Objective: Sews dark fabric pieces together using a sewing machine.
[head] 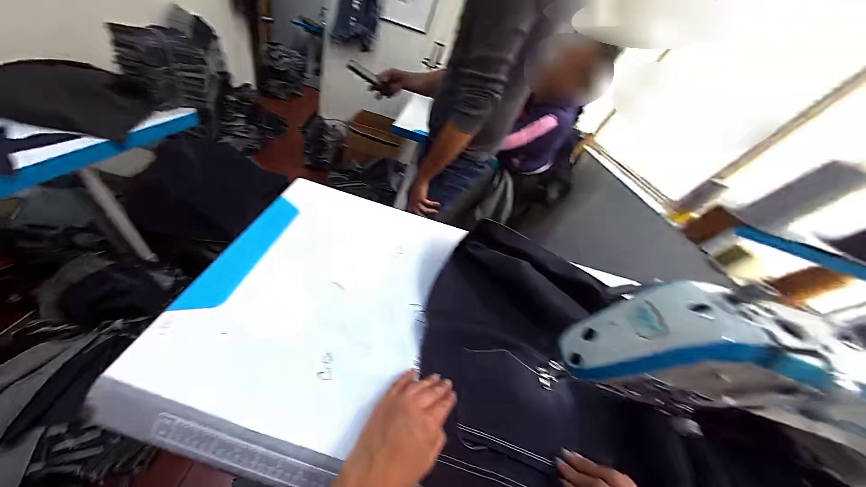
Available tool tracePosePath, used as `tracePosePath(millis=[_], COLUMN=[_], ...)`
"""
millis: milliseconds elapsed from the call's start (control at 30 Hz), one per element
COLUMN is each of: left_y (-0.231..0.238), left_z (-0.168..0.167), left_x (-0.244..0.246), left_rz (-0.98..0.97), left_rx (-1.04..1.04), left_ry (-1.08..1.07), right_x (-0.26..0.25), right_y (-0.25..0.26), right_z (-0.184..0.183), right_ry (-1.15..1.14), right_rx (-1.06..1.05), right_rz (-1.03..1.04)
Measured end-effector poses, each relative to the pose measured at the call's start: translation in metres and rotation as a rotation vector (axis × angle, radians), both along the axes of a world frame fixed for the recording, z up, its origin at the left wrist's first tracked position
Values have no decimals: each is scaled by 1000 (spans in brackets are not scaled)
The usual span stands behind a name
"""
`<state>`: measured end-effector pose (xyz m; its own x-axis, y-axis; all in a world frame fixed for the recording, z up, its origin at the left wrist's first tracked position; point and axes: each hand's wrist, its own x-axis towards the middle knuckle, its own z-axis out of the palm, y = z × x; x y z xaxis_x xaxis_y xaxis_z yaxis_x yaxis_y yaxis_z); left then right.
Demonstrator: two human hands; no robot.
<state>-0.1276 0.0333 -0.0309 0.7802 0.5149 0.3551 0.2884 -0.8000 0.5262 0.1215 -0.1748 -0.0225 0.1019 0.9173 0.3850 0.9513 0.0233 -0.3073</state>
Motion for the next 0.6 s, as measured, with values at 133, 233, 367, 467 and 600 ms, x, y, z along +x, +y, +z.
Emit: tracePosePath(millis=[133, 233, 367, 467, 600], left_y=[0, -8, -15, -8, -6], left_z=[3, 29, 26, 7, 9], left_x=[1, 32, 104, 123, 112], left_rz=[52, 134, -125, -327, -355], left_rx=[54, 154, 133, 167, 271], left_ry=[-11, -1, -45, 114, 323], right_x=[3, 6, 9, 16, 20], right_y=[-1, 1, 4, 4, 3], right_z=[3, -1, -12, -16, -23], right_ry=[24, -24, -98, -32, 72], right_rx=[-13, 41, 155, 193, 243], right_rz=[18, 17, 15, 50, 86])
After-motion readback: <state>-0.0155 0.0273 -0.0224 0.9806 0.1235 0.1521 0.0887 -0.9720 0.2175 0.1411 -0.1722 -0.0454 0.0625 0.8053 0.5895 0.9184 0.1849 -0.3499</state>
